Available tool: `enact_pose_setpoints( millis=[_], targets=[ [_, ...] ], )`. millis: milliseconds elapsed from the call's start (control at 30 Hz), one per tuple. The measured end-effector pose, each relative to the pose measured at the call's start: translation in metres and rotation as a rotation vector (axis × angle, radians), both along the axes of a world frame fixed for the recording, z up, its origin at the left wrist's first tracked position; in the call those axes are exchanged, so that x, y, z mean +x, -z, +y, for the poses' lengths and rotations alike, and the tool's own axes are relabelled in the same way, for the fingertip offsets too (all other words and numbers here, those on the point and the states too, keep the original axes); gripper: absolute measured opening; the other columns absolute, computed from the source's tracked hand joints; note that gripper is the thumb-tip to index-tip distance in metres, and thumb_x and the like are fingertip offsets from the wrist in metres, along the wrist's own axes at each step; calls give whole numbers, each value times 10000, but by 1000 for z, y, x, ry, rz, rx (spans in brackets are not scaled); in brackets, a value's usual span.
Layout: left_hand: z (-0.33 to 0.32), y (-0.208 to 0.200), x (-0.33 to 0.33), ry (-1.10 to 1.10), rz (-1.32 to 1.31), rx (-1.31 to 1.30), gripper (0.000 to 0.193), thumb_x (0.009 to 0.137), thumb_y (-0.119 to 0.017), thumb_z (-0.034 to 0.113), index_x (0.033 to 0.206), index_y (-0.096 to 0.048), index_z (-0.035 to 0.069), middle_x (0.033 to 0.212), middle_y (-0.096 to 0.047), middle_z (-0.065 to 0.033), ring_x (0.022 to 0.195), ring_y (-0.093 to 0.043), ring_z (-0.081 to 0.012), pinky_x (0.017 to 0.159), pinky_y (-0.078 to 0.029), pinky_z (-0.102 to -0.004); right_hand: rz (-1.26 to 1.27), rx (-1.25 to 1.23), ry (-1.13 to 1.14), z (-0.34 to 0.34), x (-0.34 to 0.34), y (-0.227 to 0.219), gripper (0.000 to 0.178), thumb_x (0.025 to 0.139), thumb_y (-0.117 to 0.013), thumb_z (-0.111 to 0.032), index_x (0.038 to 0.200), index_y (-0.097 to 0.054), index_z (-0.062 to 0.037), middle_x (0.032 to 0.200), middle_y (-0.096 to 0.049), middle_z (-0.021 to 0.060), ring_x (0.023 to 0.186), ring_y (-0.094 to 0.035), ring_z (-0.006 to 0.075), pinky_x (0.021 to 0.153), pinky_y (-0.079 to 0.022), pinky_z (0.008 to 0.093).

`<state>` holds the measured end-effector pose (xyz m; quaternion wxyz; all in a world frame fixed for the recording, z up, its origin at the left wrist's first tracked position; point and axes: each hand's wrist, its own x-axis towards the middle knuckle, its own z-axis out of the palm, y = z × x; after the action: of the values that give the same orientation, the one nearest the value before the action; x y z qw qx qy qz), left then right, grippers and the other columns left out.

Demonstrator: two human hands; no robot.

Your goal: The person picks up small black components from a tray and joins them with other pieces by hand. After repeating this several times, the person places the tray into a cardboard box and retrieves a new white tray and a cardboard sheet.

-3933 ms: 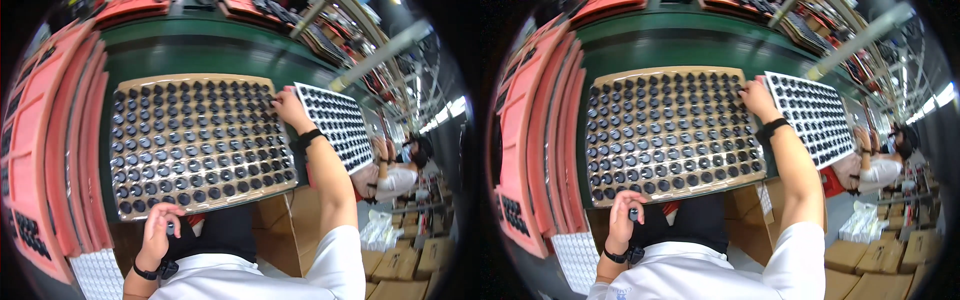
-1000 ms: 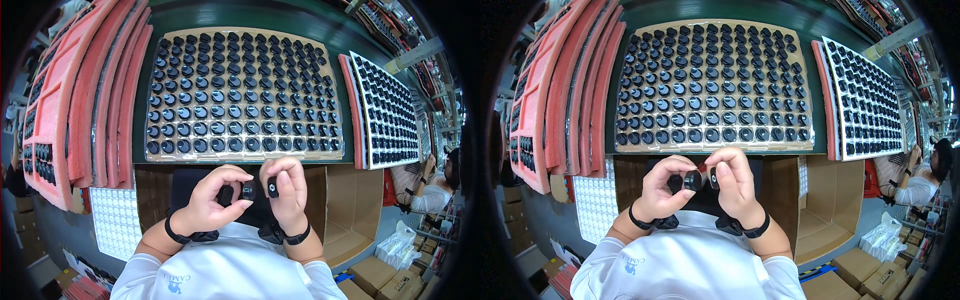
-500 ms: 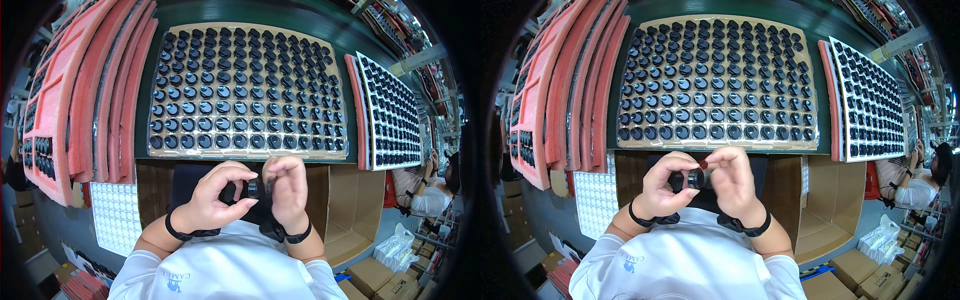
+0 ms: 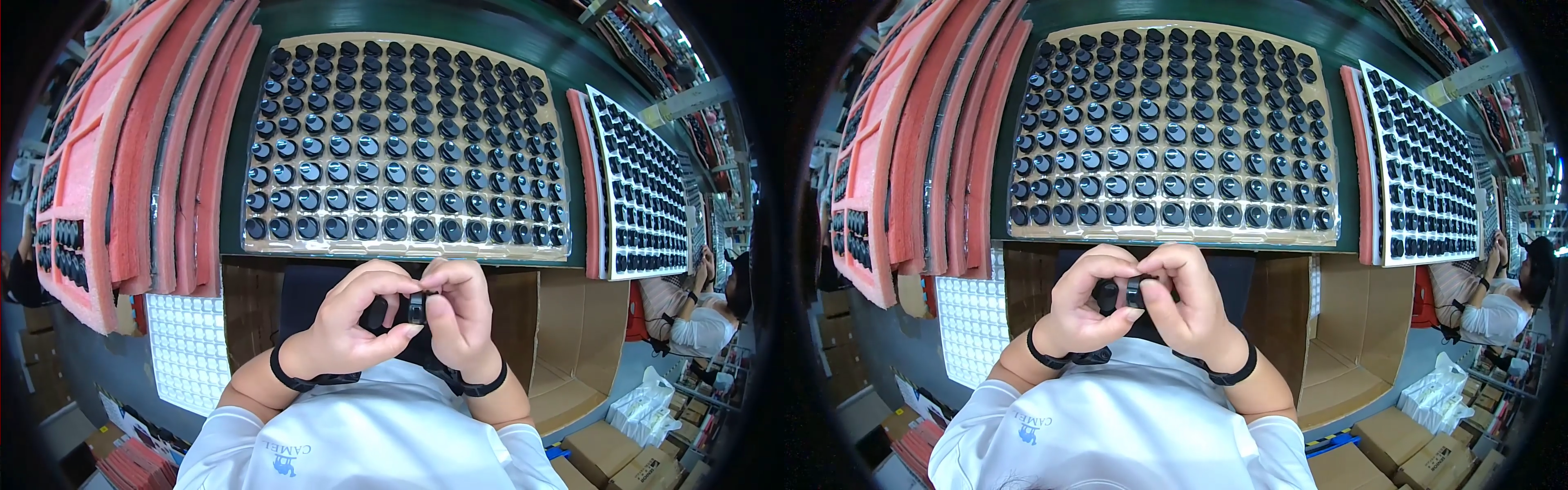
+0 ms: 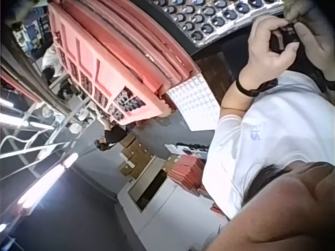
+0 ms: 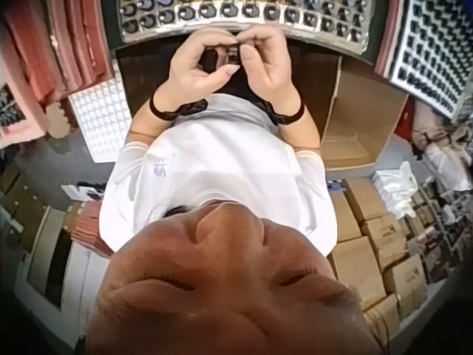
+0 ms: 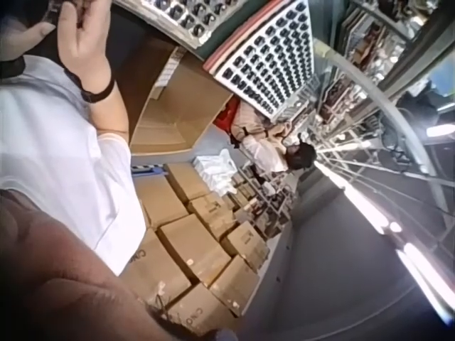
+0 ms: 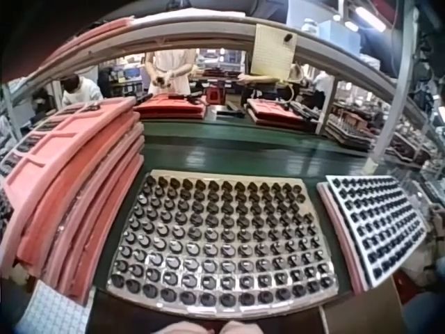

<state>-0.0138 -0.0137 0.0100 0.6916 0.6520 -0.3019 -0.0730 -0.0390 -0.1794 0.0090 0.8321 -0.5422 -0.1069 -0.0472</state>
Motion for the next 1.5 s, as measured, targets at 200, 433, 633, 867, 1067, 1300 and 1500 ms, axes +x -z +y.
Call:
enact_pose_setpoints(
  millis=[200,433,633,867,1067,1300,1500],
  targets=[
    [-2,0,1,8,10,-14,403,745,-686,36,1110,-520,-6,1044,-540,-130,732,-514,-118,668,-441,-230,-82,-302,39,0,-2,1,224,925,-500,-190,1055,-441,-18,861,-471,31,704,-407,71,655,-344,202],
    [-3,4,2,-20,-23,-51,416,729,-680,-20,1115,-526,-2,1051,-532,-119,661,-533,-106,580,-452,-212,25,-95,-39,-8,0,-4,332,898,-564,-242,1109,-449,-13,833,-482,23,698,-416,77,640,-354,214],
    [-3,4,-1,-29,46,-97,377,765,-682,12,1105,-523,-14,1055,-534,-121,681,-538,-108,592,-454,-218,-31,-411,-17,-19,-2,-5,401,870,-610,-324,1075,-493,0,824,-495,62,719,-447,119,676,-372,234],
    [0,9,0,0,7,-44,373,822,-663,85,1141,-499,-18,1034,-558,-109,723,-547,-123,630,-458,-235,-175,-595,10,-21,4,-18,283,765,-709,-108,980,-567,10,900,-536,89,802,-495,164,756,-412,273],
    [-3,6,3,3,148,-64,376,875,-602,113,1199,-465,-18,1024,-560,-104,839,-550,-141,695,-451,-243,-188,-742,-4,-33,15,-30,252,744,-669,-41,972,-579,16,902,-544,95,800,-507,177,743,-422,280],
    [8,16,3,35,223,-73,404,936,-508,248,1231,-424,-14,1014,-563,-121,705,-498,-95,669,-438,-226,-146,-1198,136,-98,91,-42,199,786,-608,-25,982,-591,4,860,-559,68,782,-533,142,730,-441,251],
    [14,18,4,87,320,-112,353,923,-526,155,1222,-445,-15,1017,-562,-114,896,-539,-146,786,-436,-267,44,-1549,369,-208,187,-19,196,824,-631,-93,986,-580,4,800,-580,30,725,-539,115,693,-449,240]
  ],
)
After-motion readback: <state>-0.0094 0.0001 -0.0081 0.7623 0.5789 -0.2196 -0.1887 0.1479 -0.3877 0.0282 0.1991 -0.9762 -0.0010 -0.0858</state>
